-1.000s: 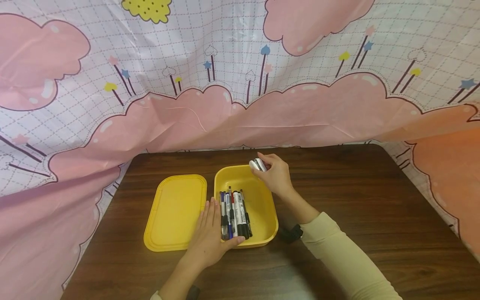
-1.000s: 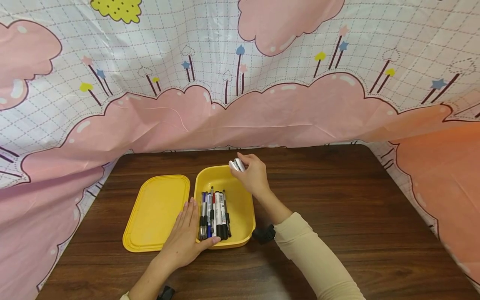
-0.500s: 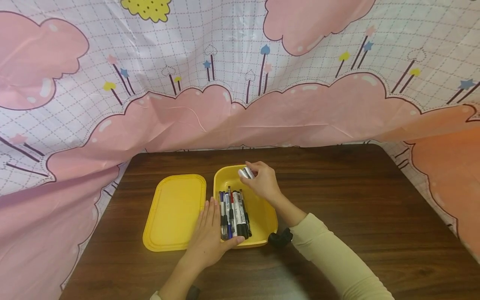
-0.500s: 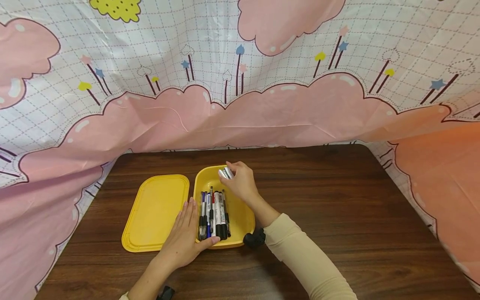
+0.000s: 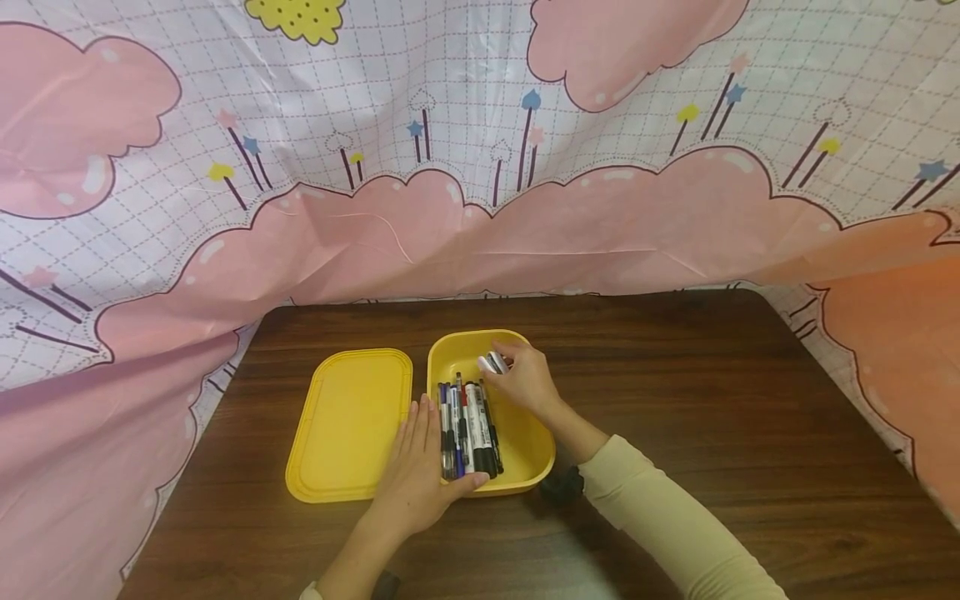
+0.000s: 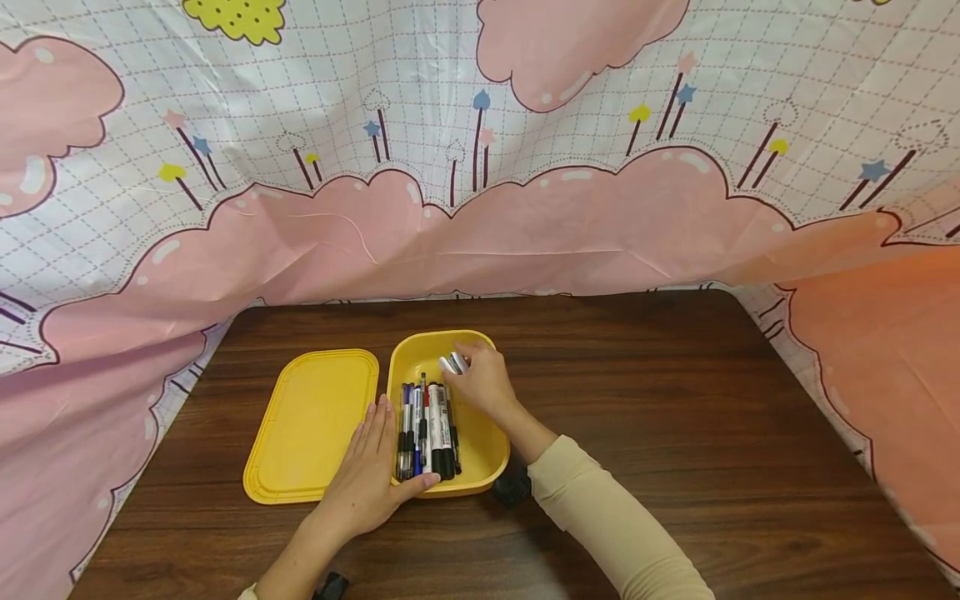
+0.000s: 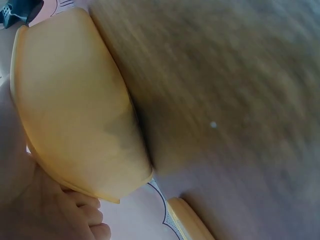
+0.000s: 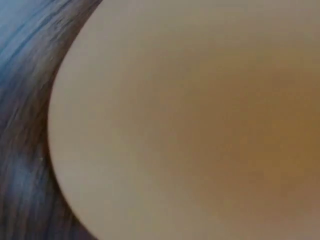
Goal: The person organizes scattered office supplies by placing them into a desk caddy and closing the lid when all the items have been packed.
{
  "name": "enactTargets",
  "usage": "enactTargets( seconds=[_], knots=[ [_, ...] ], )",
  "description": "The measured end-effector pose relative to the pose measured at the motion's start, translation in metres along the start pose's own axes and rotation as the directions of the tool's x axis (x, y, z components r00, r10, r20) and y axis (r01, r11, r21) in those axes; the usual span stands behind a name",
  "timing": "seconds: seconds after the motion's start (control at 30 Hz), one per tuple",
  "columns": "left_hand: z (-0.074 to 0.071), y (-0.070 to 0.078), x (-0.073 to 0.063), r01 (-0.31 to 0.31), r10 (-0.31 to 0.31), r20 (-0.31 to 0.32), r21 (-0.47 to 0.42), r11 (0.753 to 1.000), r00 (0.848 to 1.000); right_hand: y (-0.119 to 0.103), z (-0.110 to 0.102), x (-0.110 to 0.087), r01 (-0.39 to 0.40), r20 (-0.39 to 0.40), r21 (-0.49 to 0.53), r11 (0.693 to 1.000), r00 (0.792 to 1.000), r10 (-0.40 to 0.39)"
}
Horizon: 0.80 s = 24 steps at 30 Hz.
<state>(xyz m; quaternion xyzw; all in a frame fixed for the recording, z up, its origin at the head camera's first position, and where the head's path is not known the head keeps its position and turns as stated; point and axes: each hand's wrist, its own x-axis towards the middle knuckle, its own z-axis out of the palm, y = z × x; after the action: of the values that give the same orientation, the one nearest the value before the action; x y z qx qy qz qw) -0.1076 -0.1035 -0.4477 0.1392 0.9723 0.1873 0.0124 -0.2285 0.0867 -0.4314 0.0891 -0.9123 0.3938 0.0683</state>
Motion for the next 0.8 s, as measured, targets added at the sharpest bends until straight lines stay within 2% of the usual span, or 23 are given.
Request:
enactTargets(
  seconds=[0.2, 0.6, 0.8],
  knots=[
    [0.0, 0.001, 0.001, 0.003, -0.003, -0.004, -0.001, 1.0, 1.0, 0.0, 0.004, 0.001, 0.015, 0.001, -0.018, 1.0, 1.0, -0.015],
    [0.002, 0.0, 0.003, -0.002, 0.003, -0.03, 0.012, 1.0, 1.0, 0.002, 0.014, 0.003, 0.092, 0.056, -0.168, 0.981, 0.995, -0.084],
    [0.003, 0.0, 0.004, -0.001, 0.001, -0.029, 0.009, 1.0, 1.0, 0.003, 0.019, 0.002, 0.068, 0.126, -0.215, 0.974, 0.991, -0.041]
  ],
)
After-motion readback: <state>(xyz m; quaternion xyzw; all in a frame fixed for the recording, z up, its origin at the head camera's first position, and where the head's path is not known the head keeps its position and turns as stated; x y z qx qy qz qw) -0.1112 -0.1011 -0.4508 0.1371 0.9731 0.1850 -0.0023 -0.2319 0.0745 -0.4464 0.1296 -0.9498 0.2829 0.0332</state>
